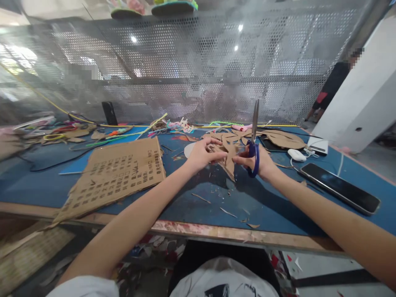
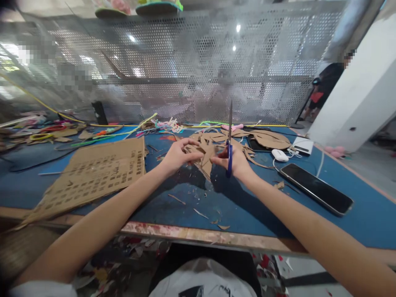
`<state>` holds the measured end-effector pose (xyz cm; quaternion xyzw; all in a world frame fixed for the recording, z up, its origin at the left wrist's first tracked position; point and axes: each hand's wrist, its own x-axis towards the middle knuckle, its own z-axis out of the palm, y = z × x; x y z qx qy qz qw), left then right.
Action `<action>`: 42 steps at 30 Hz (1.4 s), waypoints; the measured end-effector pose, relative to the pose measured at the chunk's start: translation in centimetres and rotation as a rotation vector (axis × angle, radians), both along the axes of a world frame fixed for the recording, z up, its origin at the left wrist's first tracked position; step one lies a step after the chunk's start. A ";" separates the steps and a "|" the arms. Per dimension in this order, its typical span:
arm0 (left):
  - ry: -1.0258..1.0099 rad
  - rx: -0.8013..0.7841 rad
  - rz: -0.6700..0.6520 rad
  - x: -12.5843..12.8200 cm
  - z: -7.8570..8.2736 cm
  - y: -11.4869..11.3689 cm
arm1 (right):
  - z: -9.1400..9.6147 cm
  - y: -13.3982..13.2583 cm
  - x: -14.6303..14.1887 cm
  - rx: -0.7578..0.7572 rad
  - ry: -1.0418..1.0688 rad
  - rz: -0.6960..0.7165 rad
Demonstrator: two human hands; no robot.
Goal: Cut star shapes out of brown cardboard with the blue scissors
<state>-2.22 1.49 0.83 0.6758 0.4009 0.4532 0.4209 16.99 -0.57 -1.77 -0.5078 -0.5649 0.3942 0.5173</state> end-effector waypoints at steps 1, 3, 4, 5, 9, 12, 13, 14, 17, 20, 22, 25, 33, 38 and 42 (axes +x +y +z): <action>-0.023 -0.001 0.006 0.0 0.0 0.1 | 0.0 0.2 0.6 -0.005 0.021 -0.007; -0.106 -0.022 0.024 -0.2 0.1 0.4 | 0.1 0.7 2.0 0.003 0.040 -0.059; -0.158 -0.033 0.033 -0.3 0.2 0.5 | 0.2 1.0 2.8 0.003 0.019 -0.093; -0.205 -0.038 0.041 -0.4 0.3 0.7 | 0.3 1.3 3.7 -0.006 -0.029 -0.128; -0.308 0.013 0.111 -0.9 0.9 1.2 | 0.9 1.6 6.3 -0.012 -0.423 -0.166; -0.389 0.126 0.160 -1.4 1.8 1.4 | 1.5 0.1 5.9 -0.056 -0.445 0.101; -0.415 0.186 0.178 -1.6 2.1 1.5 | 1.7 -0.7 5.4 -0.105 -0.388 0.231; -0.439 0.243 0.196 -1.9 2.5 1.6 | 1.8 -1.5 4.8 -0.149 -0.329 0.365; -0.482 0.326 0.219 -2.8 3.5 1.6 | 2.2 -3.7 3.3 -0.186 -0.256 0.628; -0.432 0.321 0.216 -3.4 4.1 1.4 | 2.3 -4.8 2.7 -0.164 -0.259 0.695; -0.366 0.290 0.178 -3.3 4.1 1.3 | 2.2 -5.0 2.6 -0.159 -0.258 0.706; -0.278 0.289 0.137 -2.9 3.8 1.1 | 2.1 -5.2 2.6 -0.203 -0.240 0.687; -0.132 0.404 0.163 -1.9 3.3 0.6 | 2.9 -6.4 1.5 -0.289 -0.196 0.714; -0.100 0.425 0.134 -2.0 2.9 1.0 | 2.8 -6.4 1.2 -0.309 -0.145 0.704; -0.071 0.441 0.145 -1.9 2.6 1.2 | 2.9 -6.4 0.9 -0.308 -0.181 0.693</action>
